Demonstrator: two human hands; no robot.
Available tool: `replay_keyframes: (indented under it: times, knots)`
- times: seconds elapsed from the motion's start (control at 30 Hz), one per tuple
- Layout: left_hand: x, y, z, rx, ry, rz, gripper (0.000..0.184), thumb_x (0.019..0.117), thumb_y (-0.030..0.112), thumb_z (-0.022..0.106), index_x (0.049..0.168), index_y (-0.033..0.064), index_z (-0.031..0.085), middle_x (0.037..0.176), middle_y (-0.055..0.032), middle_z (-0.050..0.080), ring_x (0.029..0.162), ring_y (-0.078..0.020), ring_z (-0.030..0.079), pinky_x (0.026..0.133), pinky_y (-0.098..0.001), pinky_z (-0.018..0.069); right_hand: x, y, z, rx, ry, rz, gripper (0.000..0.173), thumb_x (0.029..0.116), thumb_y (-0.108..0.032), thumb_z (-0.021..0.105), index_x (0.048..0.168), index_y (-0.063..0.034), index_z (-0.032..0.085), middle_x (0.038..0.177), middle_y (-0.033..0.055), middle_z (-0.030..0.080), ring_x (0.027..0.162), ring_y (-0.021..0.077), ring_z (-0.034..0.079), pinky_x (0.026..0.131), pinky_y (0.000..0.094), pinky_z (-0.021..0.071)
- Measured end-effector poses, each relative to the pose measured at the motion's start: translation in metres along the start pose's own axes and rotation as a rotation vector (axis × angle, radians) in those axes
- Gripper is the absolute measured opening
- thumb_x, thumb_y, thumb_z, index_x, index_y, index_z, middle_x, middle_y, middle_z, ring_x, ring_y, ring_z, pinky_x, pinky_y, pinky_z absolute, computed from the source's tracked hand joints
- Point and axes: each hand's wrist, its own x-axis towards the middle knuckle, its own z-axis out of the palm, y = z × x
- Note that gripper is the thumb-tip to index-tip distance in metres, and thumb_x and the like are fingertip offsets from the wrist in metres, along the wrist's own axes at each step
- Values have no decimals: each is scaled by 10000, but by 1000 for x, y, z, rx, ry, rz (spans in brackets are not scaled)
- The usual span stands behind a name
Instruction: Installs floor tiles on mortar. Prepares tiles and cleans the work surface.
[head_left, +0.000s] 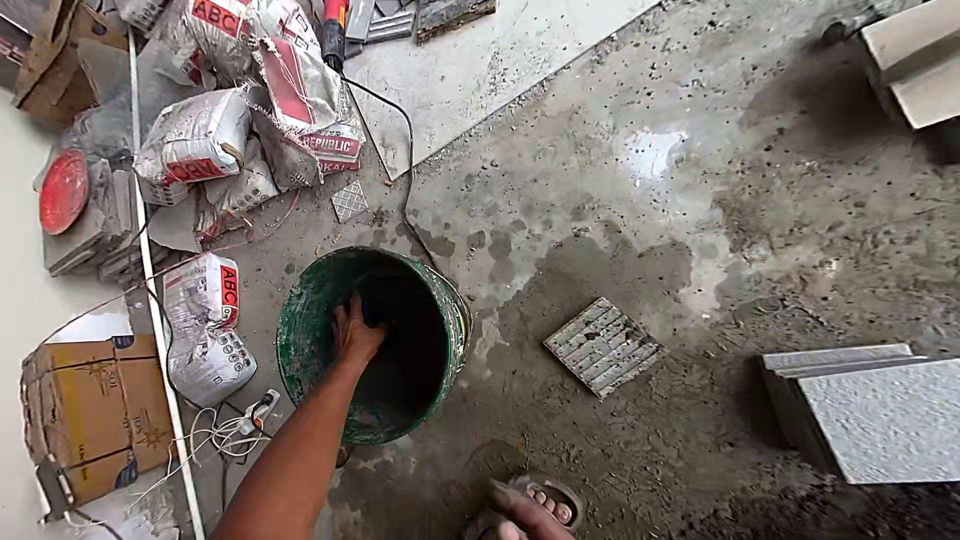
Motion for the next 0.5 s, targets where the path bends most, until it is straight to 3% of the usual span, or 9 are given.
replay_keyframes:
  times: [0.03,0.07,0.13,0.2,0.27,0.37,0.43,0.5]
  knots:
    - [7,5,17,55,-29,-2,882,901,424,754,1617,158,313,1617,-300,265,1429,-531,352,1092,-686,391,24,-24,28,0,-66,-77,348,1033,-152,574,1274,92,636,1363,213,625,1278,255,612,1058,420,543]
    - [8,7,32,94,-69,-4,759,957,307,694,1587,68,344,1607,-328,268,1437,-537,344,1119,-673,370,50,-42,57,-5,-101,-111,332,1025,-155,581,1266,59,663,1371,190,627,1282,237,611,1046,400,553]
    - [3,1,49,81,-137,13,501,1002,187,626,1413,-77,515,1435,-345,503,1325,-500,505,1085,-635,422,104,-50,107,-79,-57,-97,289,1009,-229,601,1211,-64,725,1331,90,658,1230,159,628,984,346,571]
    - [-18,0,31,-169,-250,-25,368,1033,118,584,1314,-119,570,1312,-318,596,1240,-408,571,1070,-536,439,154,-36,135,-193,61,73,299,1030,-284,588,1255,-126,707,1349,72,635,1206,190,617,969,428,536]
    - [-42,-5,6,-544,-221,-160,360,994,85,618,1325,-53,593,1245,-268,640,1150,-354,620,987,-527,496,194,-18,148,-212,205,265,361,1068,-288,527,1356,-101,635,1367,153,621,1253,304,590,1028,559,472]
    - [-93,-4,-39,-876,-157,-266,469,958,185,648,1407,77,562,1147,-176,667,949,-277,659,755,-473,560,225,1,157,15,304,548,454,1096,-379,454,1388,-56,583,1340,232,606,1224,363,577,1009,583,453]
    - [-114,4,-52,-903,-131,-261,469,994,362,673,1380,106,599,1102,-136,702,901,-234,691,722,-425,587,233,13,159,59,263,633,483,1078,-413,470,1280,-5,629,1223,227,649,1117,339,618,947,548,498]
    - [-112,11,-43,-916,-48,-253,413,991,369,682,1267,62,656,1040,-133,715,890,-227,704,767,-438,599,232,15,158,65,190,628,449,1092,-360,450,1215,25,646,1161,213,658,1046,310,624,908,512,509]
